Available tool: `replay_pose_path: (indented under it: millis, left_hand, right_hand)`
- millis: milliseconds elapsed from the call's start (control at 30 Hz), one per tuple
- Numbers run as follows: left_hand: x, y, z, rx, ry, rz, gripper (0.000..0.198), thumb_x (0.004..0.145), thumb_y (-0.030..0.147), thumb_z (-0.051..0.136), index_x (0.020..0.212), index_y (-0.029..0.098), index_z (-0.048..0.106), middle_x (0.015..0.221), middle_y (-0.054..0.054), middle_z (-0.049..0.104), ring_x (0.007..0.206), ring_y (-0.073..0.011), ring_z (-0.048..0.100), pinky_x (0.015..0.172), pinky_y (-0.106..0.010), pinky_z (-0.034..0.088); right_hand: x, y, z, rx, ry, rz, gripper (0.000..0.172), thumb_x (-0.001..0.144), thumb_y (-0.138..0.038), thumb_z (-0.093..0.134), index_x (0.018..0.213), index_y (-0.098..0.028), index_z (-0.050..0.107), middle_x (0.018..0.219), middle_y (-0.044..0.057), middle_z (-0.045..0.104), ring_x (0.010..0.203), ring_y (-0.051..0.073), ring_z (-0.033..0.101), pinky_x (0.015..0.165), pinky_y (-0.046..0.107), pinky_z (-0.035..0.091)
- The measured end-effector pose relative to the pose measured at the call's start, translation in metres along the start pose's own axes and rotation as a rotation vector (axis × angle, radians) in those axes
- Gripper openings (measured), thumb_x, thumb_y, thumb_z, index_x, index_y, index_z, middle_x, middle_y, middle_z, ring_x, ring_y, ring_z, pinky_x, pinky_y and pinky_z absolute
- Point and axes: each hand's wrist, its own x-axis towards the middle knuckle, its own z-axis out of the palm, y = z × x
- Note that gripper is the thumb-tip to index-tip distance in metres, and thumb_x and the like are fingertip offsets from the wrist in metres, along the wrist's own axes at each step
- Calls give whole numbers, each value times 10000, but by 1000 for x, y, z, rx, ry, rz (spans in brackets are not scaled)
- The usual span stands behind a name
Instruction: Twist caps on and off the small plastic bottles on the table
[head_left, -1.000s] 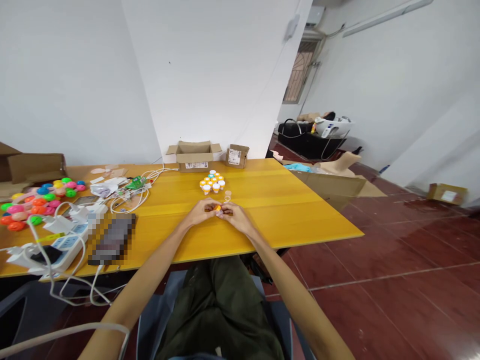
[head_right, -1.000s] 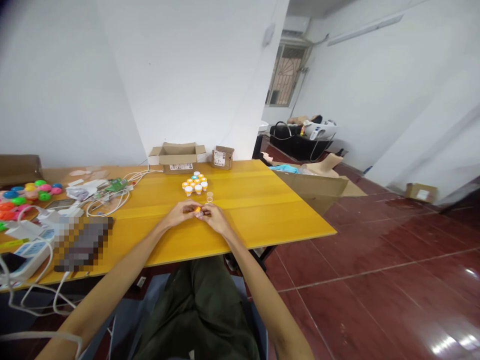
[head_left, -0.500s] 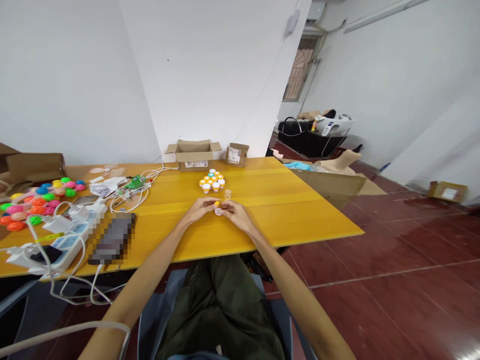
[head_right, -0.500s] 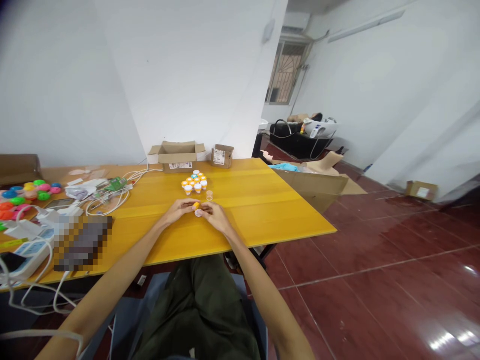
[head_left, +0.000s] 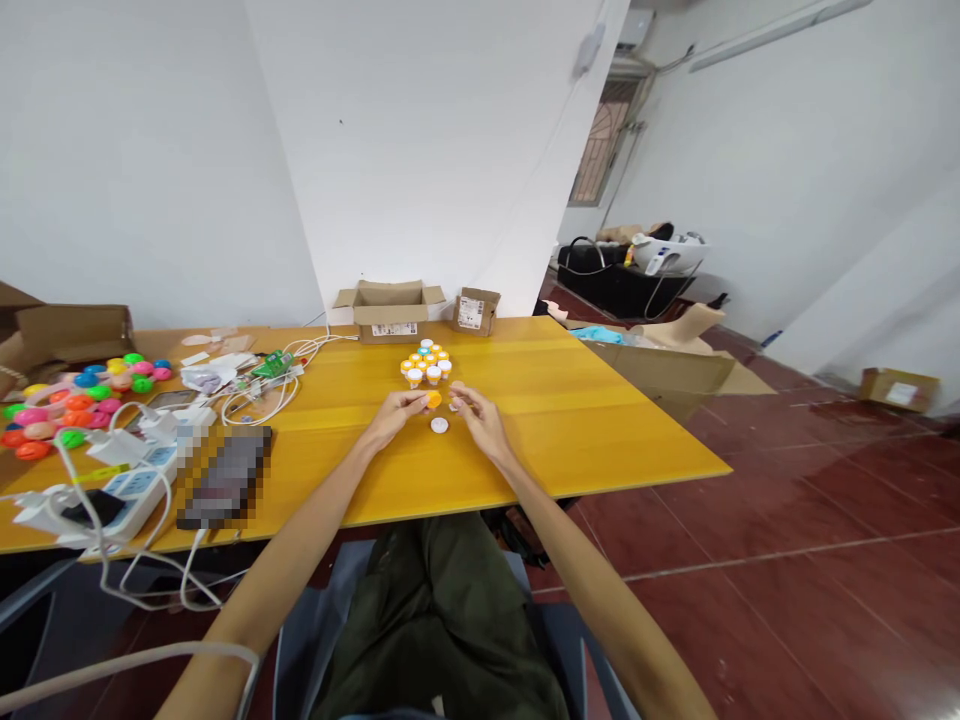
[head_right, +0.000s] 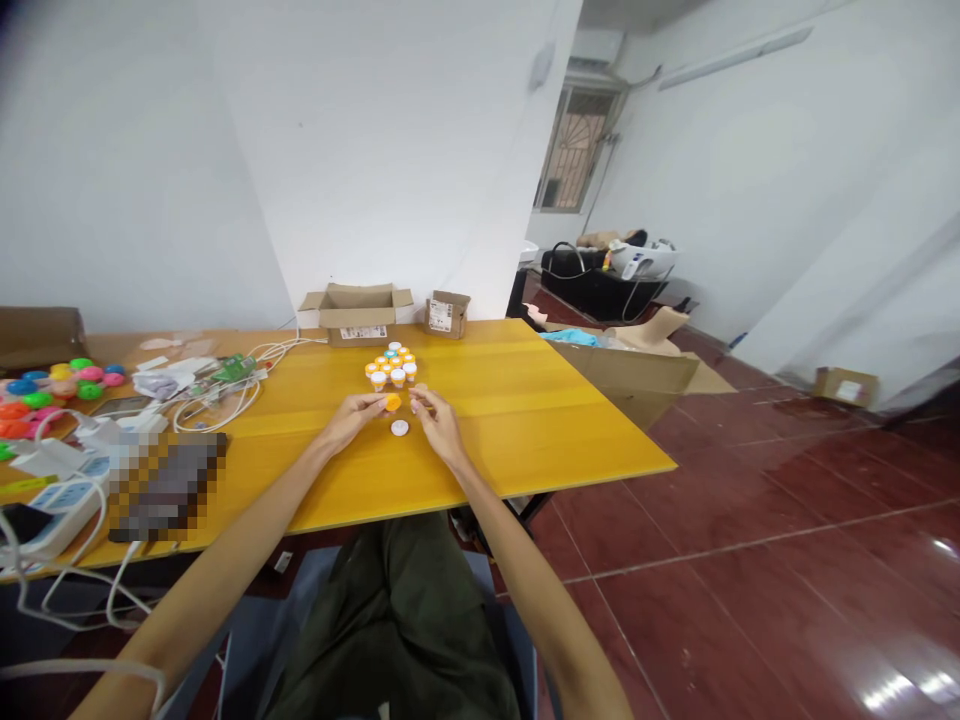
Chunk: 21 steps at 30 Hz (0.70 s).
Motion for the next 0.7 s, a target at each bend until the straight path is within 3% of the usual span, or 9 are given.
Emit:
replay_pose_path:
  millis: [267,467,700]
  left_hand:
    - [-1,-1,2,-38,-41,26,402,739,515,706,933,164,679,936,-69,739,861,-193,689,839,-339,534]
    - [-2,-2,4,-35,-40,39,378,715,470,735,934,164,698,956,-66,743,880,-209,689,848,-359,534]
    - [1,-5,0,226,-38,134,336,780,451,672,987,192,730,1063,-78,725,1011,-241,647,909,-377,489]
  right_hand:
    - [6,-2,2,-34,-51,-25,259,803,-475,599,857,-246,706,939,39,685,902,214,618,769,324,491]
    - [8,-1,1,60,-91,71,320,710,-538,674,741,-222,636,776,7,658,767,183,601,735,309,484]
    - [10,5,-3,135,-200,133,386,665,-589,705,702,-219,603,744,0,649,758,172,605,762,317,491]
